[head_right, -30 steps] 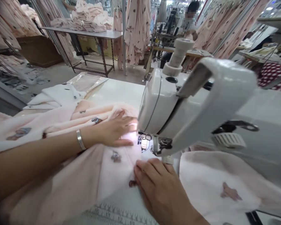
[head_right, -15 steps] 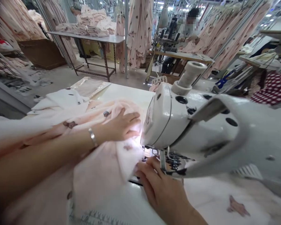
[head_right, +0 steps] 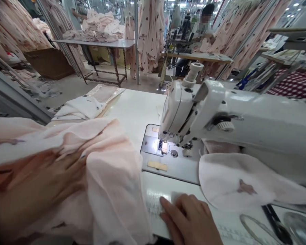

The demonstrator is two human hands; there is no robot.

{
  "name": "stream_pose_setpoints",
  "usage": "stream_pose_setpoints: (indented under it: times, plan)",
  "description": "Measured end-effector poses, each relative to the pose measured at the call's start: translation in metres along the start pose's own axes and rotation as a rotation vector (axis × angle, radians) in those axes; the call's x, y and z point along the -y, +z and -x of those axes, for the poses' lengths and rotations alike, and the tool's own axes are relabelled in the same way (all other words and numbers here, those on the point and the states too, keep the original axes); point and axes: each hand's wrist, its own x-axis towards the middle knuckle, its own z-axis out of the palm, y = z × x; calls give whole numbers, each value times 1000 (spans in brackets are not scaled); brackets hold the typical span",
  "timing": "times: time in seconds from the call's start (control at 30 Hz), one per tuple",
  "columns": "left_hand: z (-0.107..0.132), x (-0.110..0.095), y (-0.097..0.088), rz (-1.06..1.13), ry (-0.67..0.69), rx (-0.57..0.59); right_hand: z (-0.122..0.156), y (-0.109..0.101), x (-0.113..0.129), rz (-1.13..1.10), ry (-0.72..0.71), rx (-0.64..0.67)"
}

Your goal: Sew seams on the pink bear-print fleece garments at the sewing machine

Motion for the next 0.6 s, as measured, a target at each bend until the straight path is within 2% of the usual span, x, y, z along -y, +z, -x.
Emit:
stream_pose_setpoints:
  times: [0.1, 0.17, 0.27, 0.33, 0.4, 0.47, 0.53, 0.6]
  plan:
    - [-30, -22, -24, 95, 41, -9, 0, -8, 9, -36, 84, 10]
    - [-63, -45, -23, 166, 151, 38, 1, -12, 17, -70, 107, -29]
    - [-112, -69, 8, 172, 365, 117, 6, -13, 27, -86, 125, -58]
    - [-135, -73, 34, 182, 407, 103, 9, -10, 31, -67, 165, -47]
    - [-150, -72, 50, 245, 379, 61, 10, -5, 32, -38, 213, -39]
    - [-155, -68, 53, 351, 327, 45, 8, 1, 32, -16, 249, -48]
    - [-154, -66, 43, 448, 301, 68, 5, 4, 30, -18, 271, -53]
    - [-150, -63, 25, 510, 296, 91, 3, 6, 24, -51, 272, -47]
